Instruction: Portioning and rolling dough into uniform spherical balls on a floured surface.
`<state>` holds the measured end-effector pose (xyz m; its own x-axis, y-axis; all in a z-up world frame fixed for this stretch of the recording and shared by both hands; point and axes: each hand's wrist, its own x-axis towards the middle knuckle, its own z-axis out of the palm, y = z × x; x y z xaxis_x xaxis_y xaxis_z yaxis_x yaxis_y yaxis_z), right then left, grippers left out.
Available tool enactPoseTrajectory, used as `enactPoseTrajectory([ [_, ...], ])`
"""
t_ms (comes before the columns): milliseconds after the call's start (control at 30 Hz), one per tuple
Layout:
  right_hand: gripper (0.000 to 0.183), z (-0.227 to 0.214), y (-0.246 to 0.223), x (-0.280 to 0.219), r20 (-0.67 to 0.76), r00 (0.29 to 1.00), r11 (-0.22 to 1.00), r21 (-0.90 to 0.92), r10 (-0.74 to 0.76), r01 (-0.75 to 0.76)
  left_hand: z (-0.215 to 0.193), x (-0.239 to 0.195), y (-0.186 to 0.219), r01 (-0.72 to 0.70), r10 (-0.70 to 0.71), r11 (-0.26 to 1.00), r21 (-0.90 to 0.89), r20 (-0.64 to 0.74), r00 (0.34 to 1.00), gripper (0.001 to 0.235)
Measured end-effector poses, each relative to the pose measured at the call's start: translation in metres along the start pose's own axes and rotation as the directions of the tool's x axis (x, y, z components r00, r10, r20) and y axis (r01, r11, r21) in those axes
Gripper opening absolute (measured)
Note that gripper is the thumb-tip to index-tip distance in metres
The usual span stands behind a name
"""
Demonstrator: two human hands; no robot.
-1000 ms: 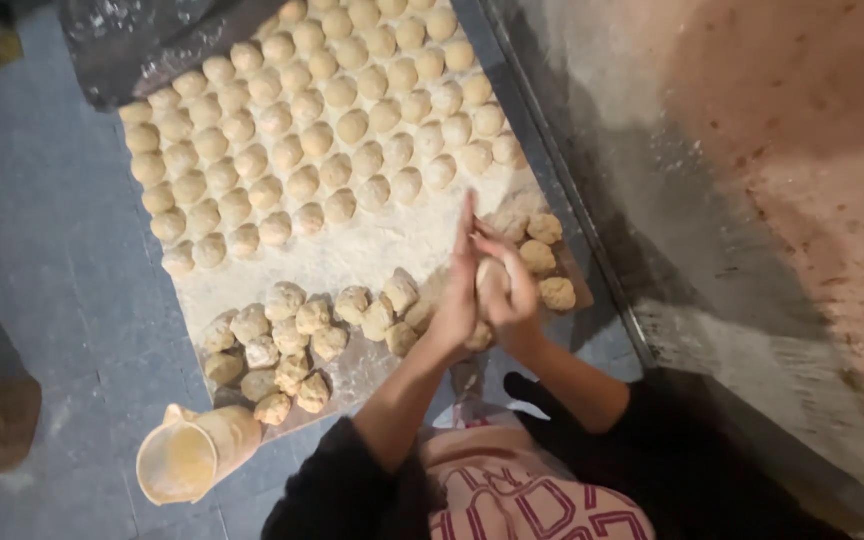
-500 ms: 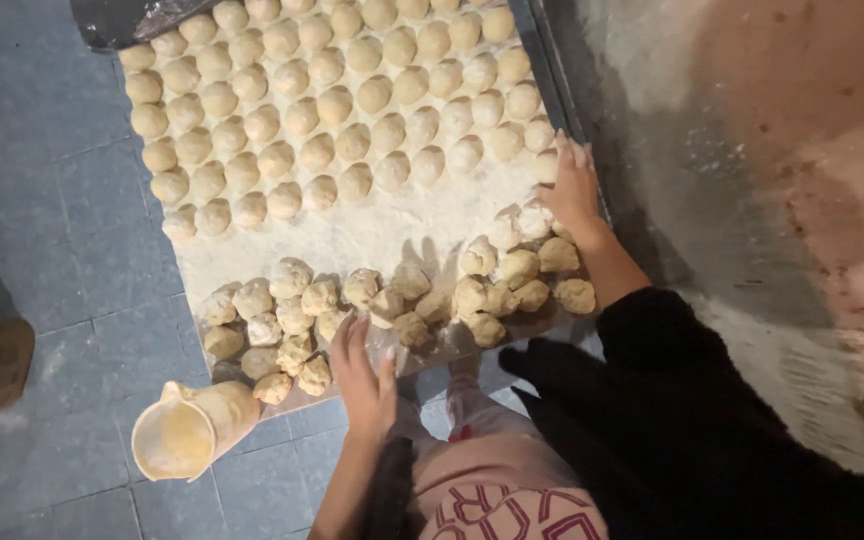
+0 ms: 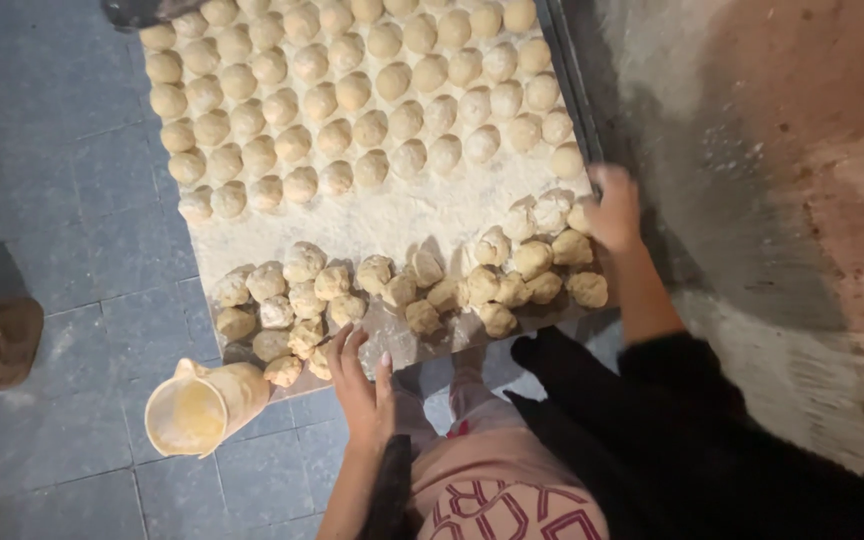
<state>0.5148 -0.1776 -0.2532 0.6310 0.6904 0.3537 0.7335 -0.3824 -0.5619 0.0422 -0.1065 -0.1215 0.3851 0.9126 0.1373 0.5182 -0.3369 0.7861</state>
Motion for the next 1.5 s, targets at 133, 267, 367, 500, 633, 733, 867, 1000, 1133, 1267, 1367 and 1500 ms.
enactPoseTrajectory([
  [133, 0.024, -0.024, -0.015, -0.031, 0.169, 0.984, 0.993, 0.112, -0.062, 0.043, -0.004, 0.003, 0.009, 0.014, -0.015, 0.997, -0.077, -0.013, 1.000, 0.047],
  [267, 0.013, -0.025, 0.009, -0.034, 0.051, 0.997, 0.998, 0.013, -0.055, 0.054, -0.008, 0.007, 0.018, -0.096, 0.095, 0.995, -0.032, -0.031, 0.995, 0.043],
  [367, 0.011, -0.054, -0.039, -0.019, -0.241, 0.967, 0.981, -0.190, -0.080, 0.034, -0.012, 0.005, 0.011, -0.131, 0.128, 0.988, -0.076, -0.049, 0.991, 0.038],
  [500, 0.012, -0.080, -0.188, -0.038, -0.092, 0.970, 0.912, 0.371, 0.226, -0.178, -0.022, 0.027, 0.024, -0.197, 0.180, 0.958, -0.206, -0.099, 0.979, 0.044],
  [633, 0.016, -0.038, -0.338, -0.102, 0.282, 0.957, 0.792, 0.566, 0.074, -0.228, -0.007, 0.073, 0.017, -0.116, 0.082, 0.859, -0.498, -0.090, 0.993, 0.040],
  [733, 0.014, -0.023, -0.381, -0.125, 0.093, 0.976, 0.847, 0.518, -0.198, 0.122, 0.000, 0.075, -0.021, 0.088, -0.057, 0.808, -0.582, 0.072, 0.996, 0.030],
  [867, 0.021, -0.047, -0.426, -0.082, -0.047, 0.956, 0.828, 0.488, -0.290, 0.275, -0.051, 0.097, 0.013, 0.117, 0.201, 0.618, -0.778, 0.300, 0.933, 0.036],
  [1000, 0.026, -0.031, -0.427, -0.094, 0.059, 0.985, 0.811, 0.577, -0.165, 0.101, -0.114, 0.098, 0.088, 0.415, 0.047, 0.299, -0.859, 0.448, 0.893, 0.039],
  [1133, 0.014, -0.025, -0.445, -0.114, 0.034, 0.991, 0.837, 0.539, -0.132, 0.093, -0.057, 0.094, 0.001, 0.212, -0.054, 0.462, -0.861, 0.211, 0.976, 0.015],
  [1267, 0.014, -0.021, -0.444, -0.101, -0.004, 0.904, 0.864, 0.292, -0.428, 0.411, -0.036, 0.104, -0.038, 0.256, -0.102, 0.573, -0.779, 0.242, 0.965, 0.033],
  [1367, 0.020, -0.033, -0.450, -0.080, 0.070, 0.948, 0.894, 0.359, -0.312, 0.268, -0.058, 0.106, -0.008, 0.299, 0.053, 0.563, -0.770, 0.395, 0.917, 0.031],
  [1500, 0.028, -0.025, -0.438, -0.073, 0.188, 0.961, 0.830, 0.553, -0.202, 0.066, -0.117, 0.111, 0.071, 0.453, 0.048, 0.225, -0.862, 0.474, 0.879, 0.027],
])
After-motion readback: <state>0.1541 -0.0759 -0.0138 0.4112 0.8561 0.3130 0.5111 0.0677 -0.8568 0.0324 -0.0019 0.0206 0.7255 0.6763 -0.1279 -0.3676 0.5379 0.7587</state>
